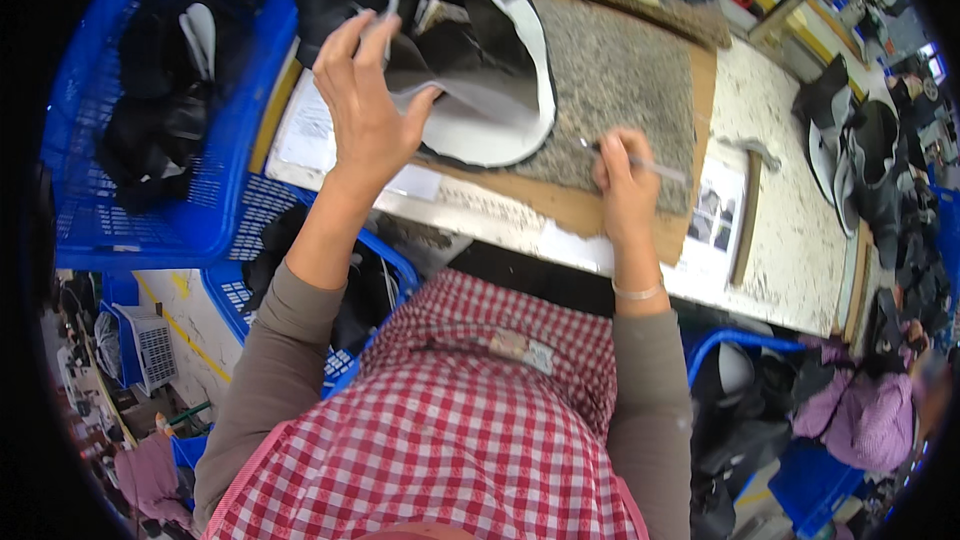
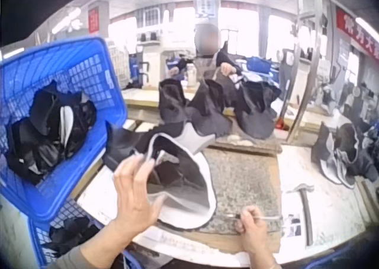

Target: The person assembles black shoe uppers by hand, repeatedly folding and pressing the edges to fit the sole. They use a hammer to tap the shoe edges on a workbench mat to secure the fit. The person handles multiple shoe parts and places finished units into a blue basket.

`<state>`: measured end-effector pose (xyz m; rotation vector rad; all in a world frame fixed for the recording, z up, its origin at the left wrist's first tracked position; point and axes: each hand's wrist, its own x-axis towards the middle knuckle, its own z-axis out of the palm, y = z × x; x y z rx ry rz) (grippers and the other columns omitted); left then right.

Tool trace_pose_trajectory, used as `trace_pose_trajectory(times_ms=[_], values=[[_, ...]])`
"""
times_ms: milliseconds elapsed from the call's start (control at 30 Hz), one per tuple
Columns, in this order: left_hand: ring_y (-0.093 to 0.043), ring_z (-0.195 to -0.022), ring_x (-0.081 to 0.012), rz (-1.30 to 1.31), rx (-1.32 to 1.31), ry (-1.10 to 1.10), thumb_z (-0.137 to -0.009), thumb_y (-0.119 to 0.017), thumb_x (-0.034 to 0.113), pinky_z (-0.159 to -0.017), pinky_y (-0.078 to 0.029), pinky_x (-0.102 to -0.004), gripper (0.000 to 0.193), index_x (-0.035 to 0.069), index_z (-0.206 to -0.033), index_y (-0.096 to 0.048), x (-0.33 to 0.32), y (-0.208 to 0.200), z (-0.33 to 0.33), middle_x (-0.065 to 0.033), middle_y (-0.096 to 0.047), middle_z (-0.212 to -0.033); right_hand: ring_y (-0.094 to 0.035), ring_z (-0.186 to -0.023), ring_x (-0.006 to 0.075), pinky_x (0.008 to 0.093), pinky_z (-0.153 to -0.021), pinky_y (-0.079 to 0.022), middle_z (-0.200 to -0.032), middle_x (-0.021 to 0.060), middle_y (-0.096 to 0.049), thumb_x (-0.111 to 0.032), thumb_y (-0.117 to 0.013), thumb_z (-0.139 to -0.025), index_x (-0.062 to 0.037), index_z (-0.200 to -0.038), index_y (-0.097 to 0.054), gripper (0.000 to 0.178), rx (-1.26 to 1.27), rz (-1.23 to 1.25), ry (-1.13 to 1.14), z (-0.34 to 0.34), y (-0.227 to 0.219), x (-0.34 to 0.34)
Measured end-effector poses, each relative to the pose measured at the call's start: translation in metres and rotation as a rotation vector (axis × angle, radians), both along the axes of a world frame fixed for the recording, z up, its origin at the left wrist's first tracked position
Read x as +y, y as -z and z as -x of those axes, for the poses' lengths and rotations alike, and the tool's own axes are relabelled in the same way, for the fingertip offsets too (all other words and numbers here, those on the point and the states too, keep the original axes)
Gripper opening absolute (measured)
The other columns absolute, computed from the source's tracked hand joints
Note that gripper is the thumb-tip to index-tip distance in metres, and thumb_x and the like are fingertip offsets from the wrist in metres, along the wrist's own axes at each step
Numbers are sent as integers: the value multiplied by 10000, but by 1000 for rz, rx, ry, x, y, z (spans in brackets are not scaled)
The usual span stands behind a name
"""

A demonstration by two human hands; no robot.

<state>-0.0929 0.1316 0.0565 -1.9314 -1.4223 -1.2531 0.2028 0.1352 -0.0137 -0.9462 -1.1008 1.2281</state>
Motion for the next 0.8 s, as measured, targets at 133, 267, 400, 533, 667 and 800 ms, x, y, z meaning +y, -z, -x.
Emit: trace_pose_trajectory(times_ms=[133, 267, 400, 533, 667, 800], values=[[-553, -1094, -356, 245, 79, -151, -747, -774, 64, -870, -543, -430, 428, 49, -1164, -678, 56, -29, 30, -90, -676, -1019, -440, -619, 69, 226, -551, -334, -721, 1, -539, -204, -574, -1084, -47, -1042, -660, 183, -50, -24, -56, -4, 4, -13], [-648, -1016, -318, 268, 107, -90, -841, -703, 119, -836, -553, -458, 62, 70, -868, -729, 114, -60, 20, -95, -710, -943, -514, -663, 74, 234, -595, -403, -759, 17, -623, -226, -600, -1074, -22, -1011, -705, 238, -109, -118, -108, -8, 0, -33], [-638, -1115, -324, -94, -38, 125, -835, -727, 131, -899, -535, -464, 209, 71, -1035, -731, 138, -101, -45, -121, -712, -1098, -583, -732, 99, 252, -672, -452, -829, 45, -669, -233, -604, -1075, -13, -1022, -706, 248, -146, -194, -115, -18, -15, -54], [-631, -1088, -365, 2, -197, 340, -828, -779, 167, -932, -545, -454, 288, 43, -1077, -704, 173, -94, -116, -151, -695, -1084, -653, -871, 153, 302, -838, -495, -916, 81, -705, -248, -590, -1083, -12, -1050, -697, 261, -247, -223, -49, -20, -19, -57], [-587, -1260, -343, 64, 110, 123, -825, -822, 254, -982, -528, -485, 588, 76, -1336, -591, 207, -51, -51, -142, -614, -1346, -663, -921, 173, 318, -893, -490, -942, 91, -713, -250, -593, -1080, -17, -1069, -694, 254, -273, -210, -21, -35, -13, -56], [-521, -1379, -295, 583, 465, -384, -748, -868, 236, -1069, -441, -517, 685, 102, -1363, -596, 185, -26, 115, -80, -615, -1414, -668, -923, 181, 324, -890, -497, -944, 92, -713, -251, -604, -1072, -21, -1077, -691, 247, -265, -142, -27, -58, -3, -65]])
